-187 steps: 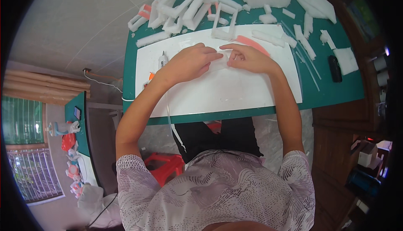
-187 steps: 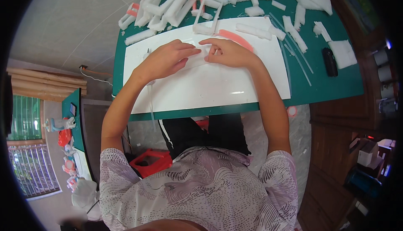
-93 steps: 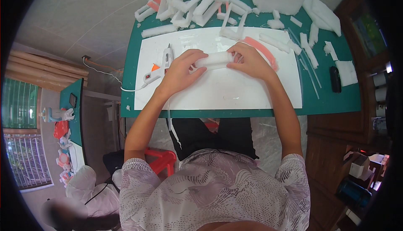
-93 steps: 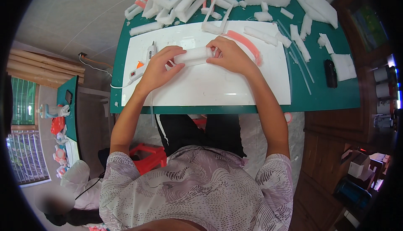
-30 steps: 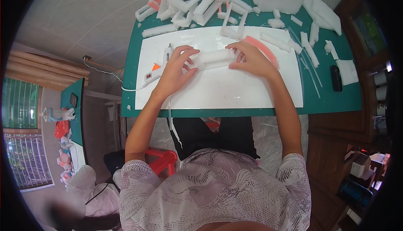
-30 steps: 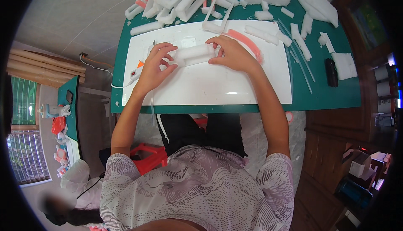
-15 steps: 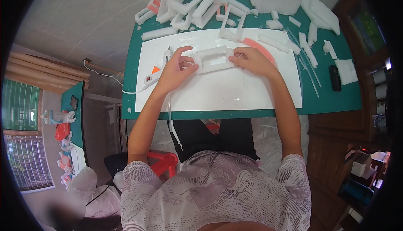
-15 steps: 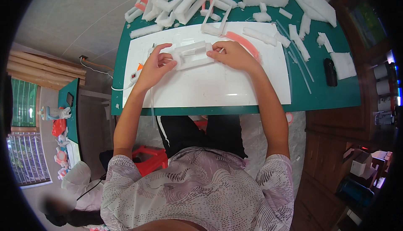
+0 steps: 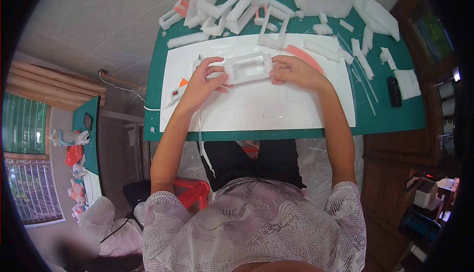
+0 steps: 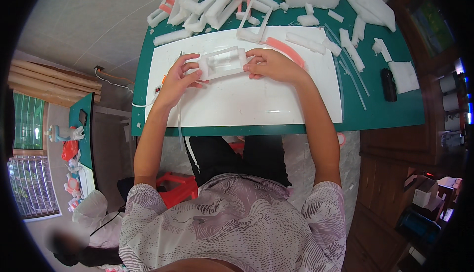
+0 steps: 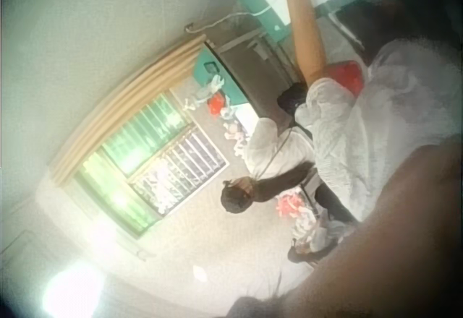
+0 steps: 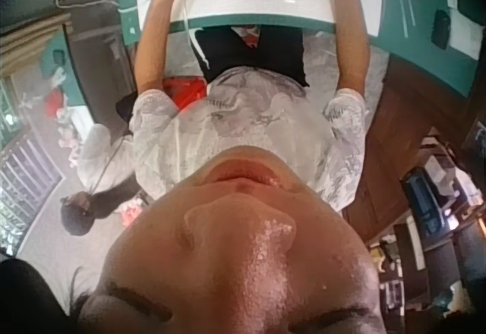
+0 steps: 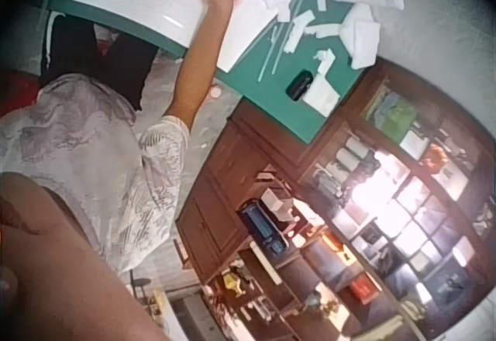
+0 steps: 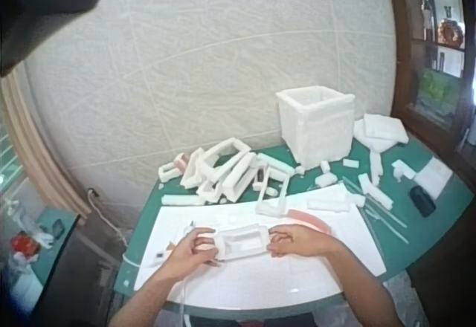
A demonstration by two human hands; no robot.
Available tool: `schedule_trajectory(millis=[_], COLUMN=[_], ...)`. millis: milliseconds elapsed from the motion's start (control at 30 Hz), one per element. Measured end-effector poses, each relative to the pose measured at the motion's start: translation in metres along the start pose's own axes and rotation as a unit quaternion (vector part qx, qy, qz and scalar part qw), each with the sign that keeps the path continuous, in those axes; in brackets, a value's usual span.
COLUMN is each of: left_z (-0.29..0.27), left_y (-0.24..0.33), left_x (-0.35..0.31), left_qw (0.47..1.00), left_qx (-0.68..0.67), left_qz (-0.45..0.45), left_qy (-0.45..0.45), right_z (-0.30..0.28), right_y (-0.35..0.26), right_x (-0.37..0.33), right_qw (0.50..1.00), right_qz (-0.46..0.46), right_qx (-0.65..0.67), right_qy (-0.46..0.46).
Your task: Using a hot glue gun to assemble small white and pink foam structures on a work table.
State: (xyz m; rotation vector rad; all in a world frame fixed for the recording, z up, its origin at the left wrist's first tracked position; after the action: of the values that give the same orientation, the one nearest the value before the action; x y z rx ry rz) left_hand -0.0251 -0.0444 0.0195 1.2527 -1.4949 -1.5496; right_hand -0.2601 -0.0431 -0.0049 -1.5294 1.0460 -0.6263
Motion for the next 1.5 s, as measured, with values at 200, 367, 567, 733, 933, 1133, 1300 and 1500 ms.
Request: schedule_trajectory(millis=[200,367,567,733,933,1133,1300,1500], left_z=[-0.003,-0.004,-0.006,-0.007,-0.01,-0.01,-0.009,-0.008], left_y=[-0.003,-0.006,-0.007,-0.006,-0.007,-0.007,-0.005,-0.003], left_x=[0.001,0.002,0.002,0.0,-0.001,-0.001,-0.002,-0.002], left_qw=[1.0,0.997,0.995,0.994,0.999,0.999,0.999,0.998], left_qx=[-0.022,-0.076,-0.099,-0.103,-0.049,-0.044,-0.042,-0.025], left_qz=[-0.001,-0.008,-0.024,-0.019,0.012,0.015,0.015,0.037], left_qy=[-0.008,-0.012,0.001,-0.003,0.018,0.024,0.023,0.033], right_z=[-0.002,-0.004,-0.003,-0.003,0.001,0.0,0.0,-0.001], right_y=[-0.003,0.003,0.001,-0.002,-0.002,0.0,0.001,0.003], right_x=[0.0,0.001,0.0,-0.003,0.0,0.001,0.001,-0.002], right_qw=[0.999,0.998,0.998,0.996,0.997,0.997,0.997,0.991], right_qz=[0.017,-0.005,-0.001,0.017,0.001,0.0,0.0,0.018], right_qx=[0.03,0.058,0.066,0.08,0.081,0.074,0.073,0.123], right_qy=[0.022,0.022,0.023,0.034,0.009,0.014,0.013,0.041])
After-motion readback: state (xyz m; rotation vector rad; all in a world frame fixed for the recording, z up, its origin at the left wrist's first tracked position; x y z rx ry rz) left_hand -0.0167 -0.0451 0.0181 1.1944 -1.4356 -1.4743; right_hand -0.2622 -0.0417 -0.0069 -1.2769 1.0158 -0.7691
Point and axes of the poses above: each hand's wrist, its own x-axis towards the middle knuckle, its own z-axis out of the palm, y = z × x, the point moved 7 cm from there along x, towards the middle knuckle, and after that the axes turned 2 degrees about -z, right-handed, at the moved point
